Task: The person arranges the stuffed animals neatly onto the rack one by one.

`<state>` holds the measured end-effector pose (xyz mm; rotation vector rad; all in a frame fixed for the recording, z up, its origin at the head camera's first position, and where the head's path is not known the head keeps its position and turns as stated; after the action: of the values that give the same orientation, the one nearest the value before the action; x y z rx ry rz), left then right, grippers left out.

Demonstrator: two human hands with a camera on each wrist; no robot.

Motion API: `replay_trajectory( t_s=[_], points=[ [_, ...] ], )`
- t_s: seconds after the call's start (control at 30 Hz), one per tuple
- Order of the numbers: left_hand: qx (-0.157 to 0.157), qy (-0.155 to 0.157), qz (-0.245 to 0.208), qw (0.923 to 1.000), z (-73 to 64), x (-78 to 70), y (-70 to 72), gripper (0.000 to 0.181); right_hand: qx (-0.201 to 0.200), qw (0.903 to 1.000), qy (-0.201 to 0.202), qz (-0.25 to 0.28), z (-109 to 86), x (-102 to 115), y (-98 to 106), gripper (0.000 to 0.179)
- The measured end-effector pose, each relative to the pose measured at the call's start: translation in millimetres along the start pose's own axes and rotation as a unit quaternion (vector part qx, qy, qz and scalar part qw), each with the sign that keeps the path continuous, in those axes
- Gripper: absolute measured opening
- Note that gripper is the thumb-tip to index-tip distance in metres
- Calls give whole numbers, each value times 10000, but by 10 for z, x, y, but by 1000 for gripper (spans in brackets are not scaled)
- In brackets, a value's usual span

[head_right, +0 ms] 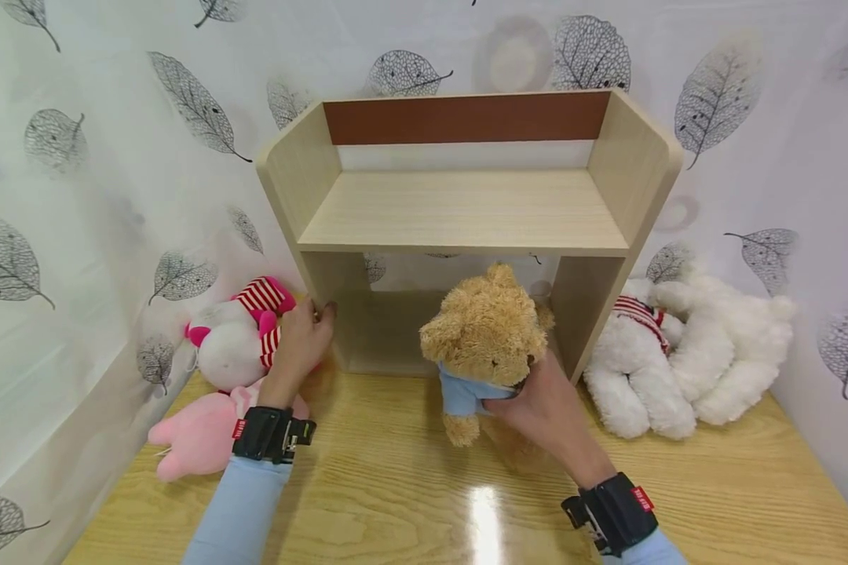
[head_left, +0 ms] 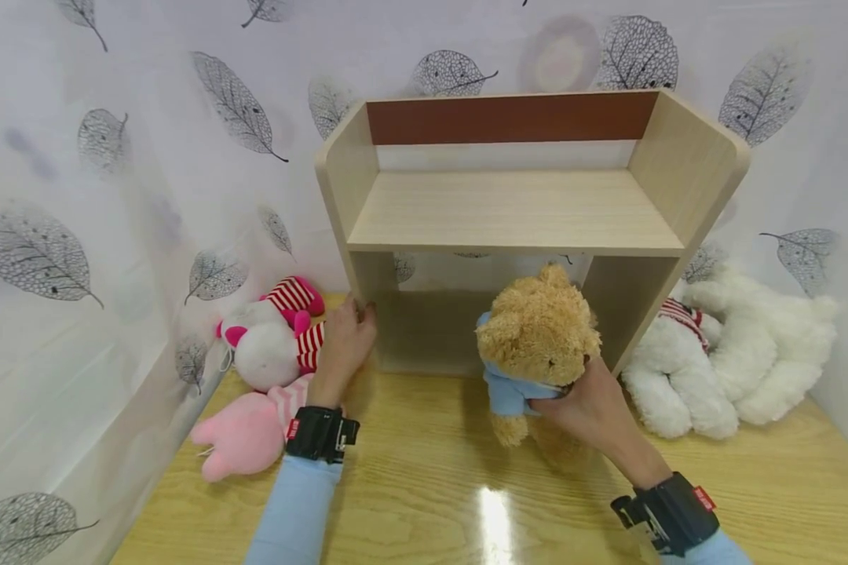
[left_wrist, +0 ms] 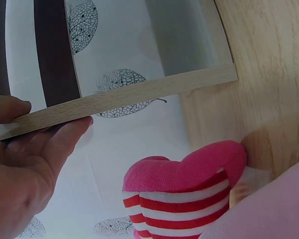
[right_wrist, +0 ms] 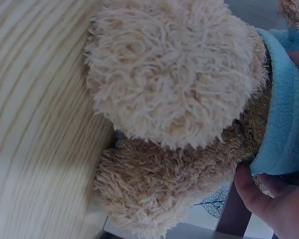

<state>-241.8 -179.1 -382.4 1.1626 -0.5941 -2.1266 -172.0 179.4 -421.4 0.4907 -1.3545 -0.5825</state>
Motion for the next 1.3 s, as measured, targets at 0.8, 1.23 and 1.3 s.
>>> replay_trajectory(
  t_s=[0.8, 1.23, 1.3],
  points=[
    [110, 112, -165, 9997, 4, 10, 2, 29, -1838, 9591, -2132, 292, 648, 53, -264, 107],
    [-18, -16, -69, 10000, -12, 31, -10, 24, -1625, 9591, -2249, 553, 1014, -59, -434, 96],
    [-53, -8, -62, 10000, -23, 31, -4, 24, -1628, 9589, -2259, 542, 1035, -64, -459, 97]
  ],
)
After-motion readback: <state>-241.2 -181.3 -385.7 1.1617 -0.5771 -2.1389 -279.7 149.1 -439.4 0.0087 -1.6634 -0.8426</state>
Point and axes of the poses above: each hand's wrist, its own z-axis towards the middle knuckle, its own y-axis out of the back of the hand, x = y × z, the point moved 1 cm from there along z, towards the middle knuckle, and after that the axes turned 15 degrees about -y, right-handed, at the moved point
